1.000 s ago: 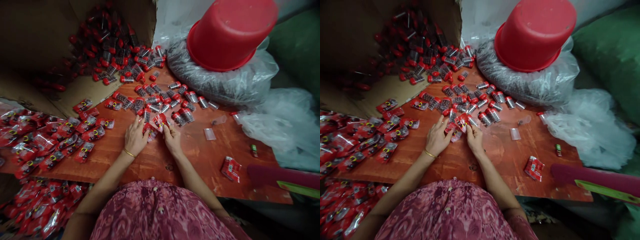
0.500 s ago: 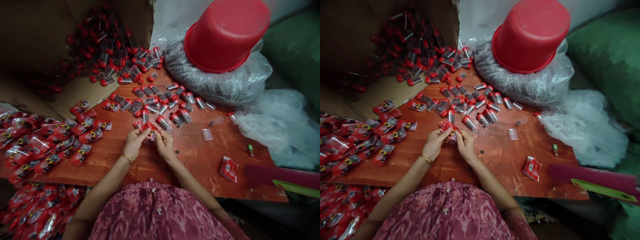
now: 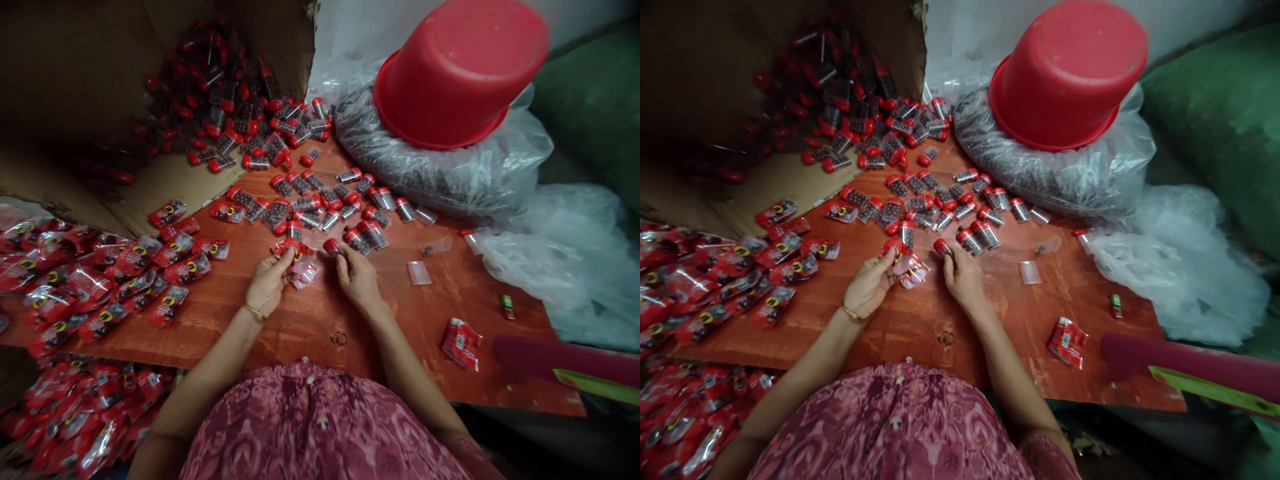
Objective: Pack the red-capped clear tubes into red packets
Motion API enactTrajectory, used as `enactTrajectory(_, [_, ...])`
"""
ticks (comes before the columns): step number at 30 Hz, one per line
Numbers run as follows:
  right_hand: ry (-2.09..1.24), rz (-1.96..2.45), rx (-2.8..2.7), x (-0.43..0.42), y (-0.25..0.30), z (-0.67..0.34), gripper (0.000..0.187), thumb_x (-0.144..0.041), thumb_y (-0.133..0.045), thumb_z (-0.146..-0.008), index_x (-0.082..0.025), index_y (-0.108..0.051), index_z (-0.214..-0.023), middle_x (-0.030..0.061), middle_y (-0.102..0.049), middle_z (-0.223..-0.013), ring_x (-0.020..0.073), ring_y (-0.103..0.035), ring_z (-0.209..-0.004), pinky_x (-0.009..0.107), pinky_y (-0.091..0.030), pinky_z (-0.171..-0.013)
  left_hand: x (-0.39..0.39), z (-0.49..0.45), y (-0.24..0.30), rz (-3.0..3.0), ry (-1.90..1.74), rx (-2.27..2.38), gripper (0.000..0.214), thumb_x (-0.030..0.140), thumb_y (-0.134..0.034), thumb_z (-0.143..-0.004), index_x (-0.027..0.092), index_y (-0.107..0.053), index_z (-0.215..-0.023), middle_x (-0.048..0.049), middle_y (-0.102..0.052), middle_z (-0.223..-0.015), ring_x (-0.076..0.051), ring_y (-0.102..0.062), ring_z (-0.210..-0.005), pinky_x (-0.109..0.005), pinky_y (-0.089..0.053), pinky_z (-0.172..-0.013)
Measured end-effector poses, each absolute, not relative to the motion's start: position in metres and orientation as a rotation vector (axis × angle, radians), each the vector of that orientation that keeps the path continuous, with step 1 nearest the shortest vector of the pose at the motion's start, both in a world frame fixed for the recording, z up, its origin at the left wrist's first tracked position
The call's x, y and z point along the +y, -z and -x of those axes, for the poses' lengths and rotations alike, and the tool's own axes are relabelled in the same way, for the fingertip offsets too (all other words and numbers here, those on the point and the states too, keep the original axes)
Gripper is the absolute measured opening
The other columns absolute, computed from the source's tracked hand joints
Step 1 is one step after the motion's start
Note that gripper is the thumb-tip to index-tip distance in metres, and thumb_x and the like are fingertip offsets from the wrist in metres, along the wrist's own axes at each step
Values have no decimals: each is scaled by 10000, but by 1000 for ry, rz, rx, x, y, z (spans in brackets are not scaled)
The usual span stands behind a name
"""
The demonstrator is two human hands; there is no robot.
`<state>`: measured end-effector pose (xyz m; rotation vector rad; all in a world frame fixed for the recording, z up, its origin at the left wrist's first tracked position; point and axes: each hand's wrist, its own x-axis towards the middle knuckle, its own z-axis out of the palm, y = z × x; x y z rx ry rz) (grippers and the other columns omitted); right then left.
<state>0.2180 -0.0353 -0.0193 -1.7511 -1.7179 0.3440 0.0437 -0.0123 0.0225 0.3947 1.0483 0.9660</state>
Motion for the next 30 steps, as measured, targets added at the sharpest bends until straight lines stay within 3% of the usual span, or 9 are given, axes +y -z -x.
enactTrajectory(3, [-685,1598,-1396,-60,3,-219,281,-337,-402,-860,-170,-616,-932,37,-661,-730,146,-575,-574,268,-467,-545,-14,-45,-22,-439,-985,1044,307,360,-784,-534,129,-625,-660,25,-615,-573,-66,-549,-507,-181,-436,-491])
enactTrajectory(7, [-1038,1439,-1242,-87,-26,-216,261,-364,-476,-824,-167,-645,-855,-22,-575,-541,90,-464,-380,216,-388,-389,-17,-51,-25,-493,-1032,1076,376,400,-806,-455,122,-615,-622,27,-607,-554,-62,-512,-459,-193,-414,-455])
enactTrajectory(14, [-1294,1430,-1180,-88,-40,-205,283,-395,-553,-753,-139,-670,-776,-19,-549,-504,74,-435,-367,189,-344,-353,-25,-55,-27,-699,-1069,1144,382,475,-743,-538,117,-615,-574,30,-560,-504,-57,-460,-456,-187,-380,-440])
enactTrajectory(23, [-1474,1475,-1013,-83,-31,-206,337,-475,-594,-696,-141,-628,-673,-33,-515,-442,56,-417,-317,164,-296,-316,-24,-45,-23,-995,-1008,1113,260,392,-699,-645,137,-680,-694,17,-603,-565,-77,-497,-502,-198,-400,-493])
enactTrajectory(30, [-1515,1410,-1019,-80,-19,-202,360,-506,-569,-718,-149,-622,-712,-42,-513,-446,52,-405,-312,166,-290,-316,-27,-55,-23,-783,-1038,993,301,361,-768,-553,134,-653,-714,11,-646,-661,-87,-549,-599,-213,-456,-620])
